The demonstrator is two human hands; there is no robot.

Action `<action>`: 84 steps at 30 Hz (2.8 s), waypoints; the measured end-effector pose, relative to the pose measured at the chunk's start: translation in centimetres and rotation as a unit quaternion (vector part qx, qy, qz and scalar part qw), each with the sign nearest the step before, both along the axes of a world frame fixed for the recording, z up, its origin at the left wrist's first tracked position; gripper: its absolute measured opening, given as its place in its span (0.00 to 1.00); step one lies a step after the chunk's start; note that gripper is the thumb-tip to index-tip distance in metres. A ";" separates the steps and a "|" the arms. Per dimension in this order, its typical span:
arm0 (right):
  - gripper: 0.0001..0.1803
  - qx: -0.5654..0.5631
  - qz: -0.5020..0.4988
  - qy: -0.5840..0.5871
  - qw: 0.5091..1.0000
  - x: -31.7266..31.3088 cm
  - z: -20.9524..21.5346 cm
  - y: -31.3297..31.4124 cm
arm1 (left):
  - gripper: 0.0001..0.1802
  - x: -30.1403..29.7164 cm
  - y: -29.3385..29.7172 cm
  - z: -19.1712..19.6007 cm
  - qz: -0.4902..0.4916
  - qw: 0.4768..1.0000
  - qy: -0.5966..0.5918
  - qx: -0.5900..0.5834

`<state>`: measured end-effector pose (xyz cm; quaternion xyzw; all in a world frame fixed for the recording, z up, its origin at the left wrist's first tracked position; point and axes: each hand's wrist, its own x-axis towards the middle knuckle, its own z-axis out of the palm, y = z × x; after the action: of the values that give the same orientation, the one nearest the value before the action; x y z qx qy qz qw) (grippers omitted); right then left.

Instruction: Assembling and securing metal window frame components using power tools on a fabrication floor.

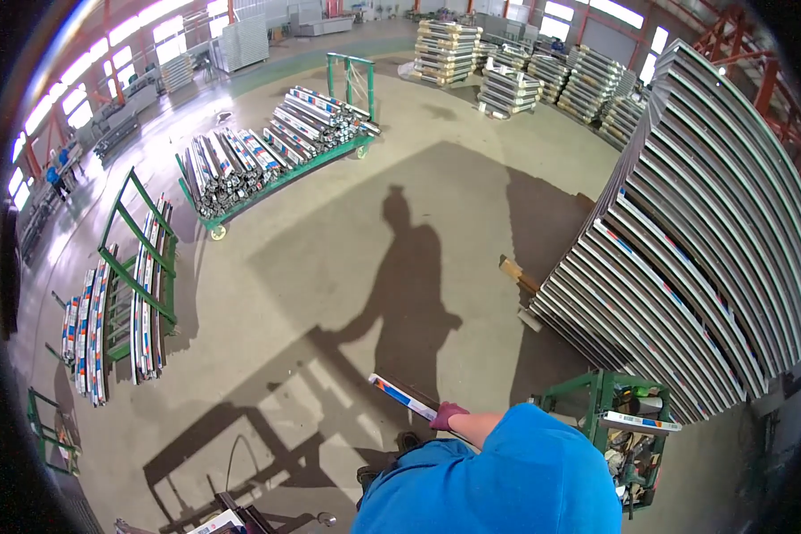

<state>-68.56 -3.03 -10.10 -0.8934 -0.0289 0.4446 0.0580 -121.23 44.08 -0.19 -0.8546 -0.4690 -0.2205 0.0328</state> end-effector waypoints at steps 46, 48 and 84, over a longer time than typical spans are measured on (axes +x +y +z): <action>0.31 0.472 0.453 0.321 0.684 -11.6 14.2 50.4 | 0.23 14.4 -33.0 6.5 0.457 0.842 -0.189 -0.213; 0.32 0.415 0.475 0.362 0.686 -15.0 15.9 51.2 | 0.24 14.6 -33.7 6.7 0.467 0.840 -0.202 -0.187; 0.14 0.377 0.657 0.243 0.606 -44.8 19.3 38.3 | 0.29 -24.1 -46.0 6.5 0.602 0.760 -0.169 -0.180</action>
<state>-113.37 35.23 9.23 -0.3930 -0.7576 0.5138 0.0872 -145.34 -1.92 6.29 -0.3356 -0.9156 -0.2081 -0.0758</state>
